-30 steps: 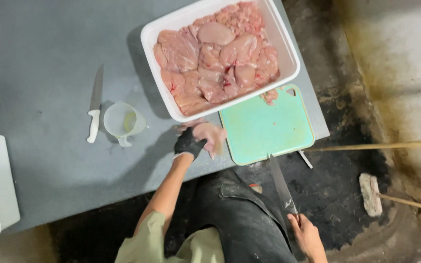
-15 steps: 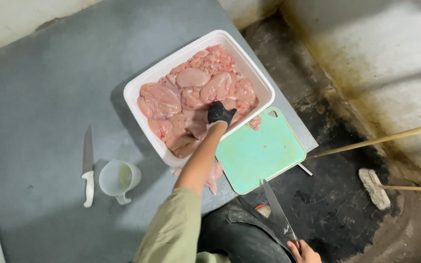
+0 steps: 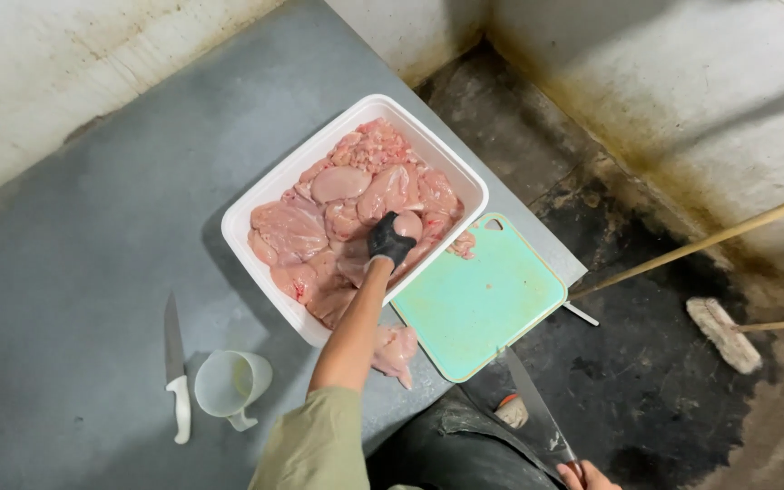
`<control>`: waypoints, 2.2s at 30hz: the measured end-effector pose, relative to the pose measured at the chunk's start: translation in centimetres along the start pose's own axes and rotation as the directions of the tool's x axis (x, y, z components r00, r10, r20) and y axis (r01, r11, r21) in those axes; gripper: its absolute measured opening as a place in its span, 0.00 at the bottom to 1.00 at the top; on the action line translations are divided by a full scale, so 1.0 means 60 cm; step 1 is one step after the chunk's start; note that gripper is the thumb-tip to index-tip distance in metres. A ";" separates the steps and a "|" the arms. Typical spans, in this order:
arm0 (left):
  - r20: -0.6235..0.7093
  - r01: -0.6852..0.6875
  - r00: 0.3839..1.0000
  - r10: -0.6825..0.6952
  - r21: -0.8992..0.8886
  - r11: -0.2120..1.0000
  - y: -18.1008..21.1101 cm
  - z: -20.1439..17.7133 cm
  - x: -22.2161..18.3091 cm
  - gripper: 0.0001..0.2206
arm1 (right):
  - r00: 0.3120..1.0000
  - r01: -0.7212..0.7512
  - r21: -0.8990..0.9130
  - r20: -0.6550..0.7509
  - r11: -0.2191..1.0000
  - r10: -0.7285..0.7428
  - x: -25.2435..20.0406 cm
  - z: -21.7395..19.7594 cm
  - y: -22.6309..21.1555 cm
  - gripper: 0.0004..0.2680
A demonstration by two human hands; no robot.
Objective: Trimming raw chicken breasts with a knife and feeding them into a processing machine in a food production facility.
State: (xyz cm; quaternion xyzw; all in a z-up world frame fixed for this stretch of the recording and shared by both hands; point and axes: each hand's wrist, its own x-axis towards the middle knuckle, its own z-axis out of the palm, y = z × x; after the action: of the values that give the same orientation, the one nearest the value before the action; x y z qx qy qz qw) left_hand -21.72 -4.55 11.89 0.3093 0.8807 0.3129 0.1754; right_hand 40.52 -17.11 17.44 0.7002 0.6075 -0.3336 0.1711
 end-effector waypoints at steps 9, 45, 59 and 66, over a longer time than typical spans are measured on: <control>0.308 0.166 0.929 -0.205 0.148 0.975 0.263 -0.327 -0.285 0.32 | 0.974 0.147 0.007 0.172 0.989 -0.146 -0.043 -0.137 -0.082 0.15; 0.334 -0.755 0.654 0.678 0.333 0.564 0.112 0.163 -0.221 0.24 | 0.947 0.109 -0.001 0.304 0.994 -0.103 -0.104 -0.202 -0.094 0.18; 0.588 -0.594 0.691 0.420 0.131 0.793 0.190 0.229 -0.231 0.02 | 0.940 0.158 -0.001 0.307 0.988 -0.150 -0.090 -0.198 -0.099 0.17; 0.486 -0.515 0.737 0.469 -0.045 0.856 0.272 0.116 -0.243 0.04 | 0.941 0.134 0.015 0.311 0.991 -0.132 -0.091 -0.203 -0.095 0.18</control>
State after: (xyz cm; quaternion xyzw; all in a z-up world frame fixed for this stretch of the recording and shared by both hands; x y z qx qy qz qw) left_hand -0.23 -0.99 19.16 0.6065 0.7090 0.2201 0.2845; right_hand 37.93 -12.14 30.83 0.5957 0.6199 -0.4487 0.2440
